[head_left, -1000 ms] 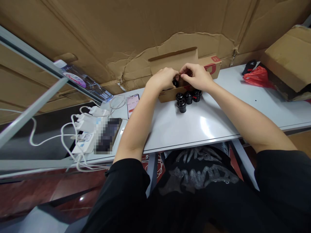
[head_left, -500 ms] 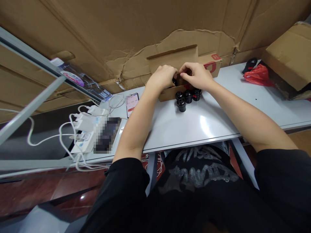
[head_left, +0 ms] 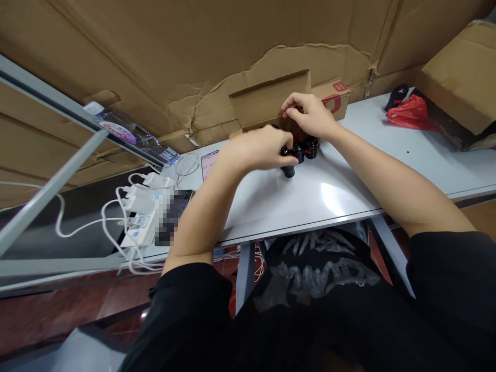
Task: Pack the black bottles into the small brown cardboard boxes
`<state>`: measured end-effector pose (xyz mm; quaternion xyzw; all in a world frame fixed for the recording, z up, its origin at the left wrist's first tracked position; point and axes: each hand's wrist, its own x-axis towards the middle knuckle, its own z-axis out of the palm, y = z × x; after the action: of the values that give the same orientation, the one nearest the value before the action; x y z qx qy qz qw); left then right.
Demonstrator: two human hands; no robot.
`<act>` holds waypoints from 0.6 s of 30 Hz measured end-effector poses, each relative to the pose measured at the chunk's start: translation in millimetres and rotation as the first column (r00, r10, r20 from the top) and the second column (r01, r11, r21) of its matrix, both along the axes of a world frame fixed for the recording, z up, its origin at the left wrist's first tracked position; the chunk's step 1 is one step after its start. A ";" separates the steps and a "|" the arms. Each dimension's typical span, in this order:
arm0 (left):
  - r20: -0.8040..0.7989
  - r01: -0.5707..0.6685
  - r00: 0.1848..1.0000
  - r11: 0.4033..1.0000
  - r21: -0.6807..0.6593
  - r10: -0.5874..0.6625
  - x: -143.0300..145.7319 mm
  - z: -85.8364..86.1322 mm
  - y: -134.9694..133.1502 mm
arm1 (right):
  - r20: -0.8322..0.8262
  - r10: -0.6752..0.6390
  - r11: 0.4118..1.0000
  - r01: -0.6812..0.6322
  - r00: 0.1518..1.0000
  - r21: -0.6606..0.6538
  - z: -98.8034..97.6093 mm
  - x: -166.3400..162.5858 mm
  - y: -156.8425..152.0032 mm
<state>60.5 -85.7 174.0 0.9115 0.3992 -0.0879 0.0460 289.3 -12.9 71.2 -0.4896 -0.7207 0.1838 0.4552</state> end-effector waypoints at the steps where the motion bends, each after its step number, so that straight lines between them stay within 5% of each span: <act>1: 0.026 0.030 0.999 1.000 0.000 -0.030 -3.3 -13.4 -1.5 | 0.003 -0.001 1.000 0.001 1.000 0.000 -0.6 -0.2 -0.8; 5: 0.063 0.087 0.994 0.996 0.006 -0.088 -25.0 -62.1 -5.3 | 0.067 -0.058 0.998 0.060 0.996 -0.023 3.4 -2.9 -11.4; 10: 0.265 0.116 0.958 0.993 0.000 -0.112 -50.3 -94.7 -8.2 | 0.116 -0.083 0.996 0.085 0.990 -0.015 11.9 -6.5 -24.4; 13: 0.461 0.184 0.872 0.983 0.000 -0.163 -62.1 -106.2 2.2 | 0.140 -0.081 0.997 0.083 0.987 -0.004 14.2 -7.9 -25.5; 18: 0.652 0.238 0.678 0.941 0.241 -0.339 -73.0 -124.5 29.3 | 0.194 -0.028 0.999 0.020 0.981 0.041 14.1 -8.1 -24.0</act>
<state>-12.5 -56.5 49.5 0.9312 0.2099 0.2758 0.1129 281.2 -36.8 85.4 -0.5047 -0.7593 0.1154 0.3942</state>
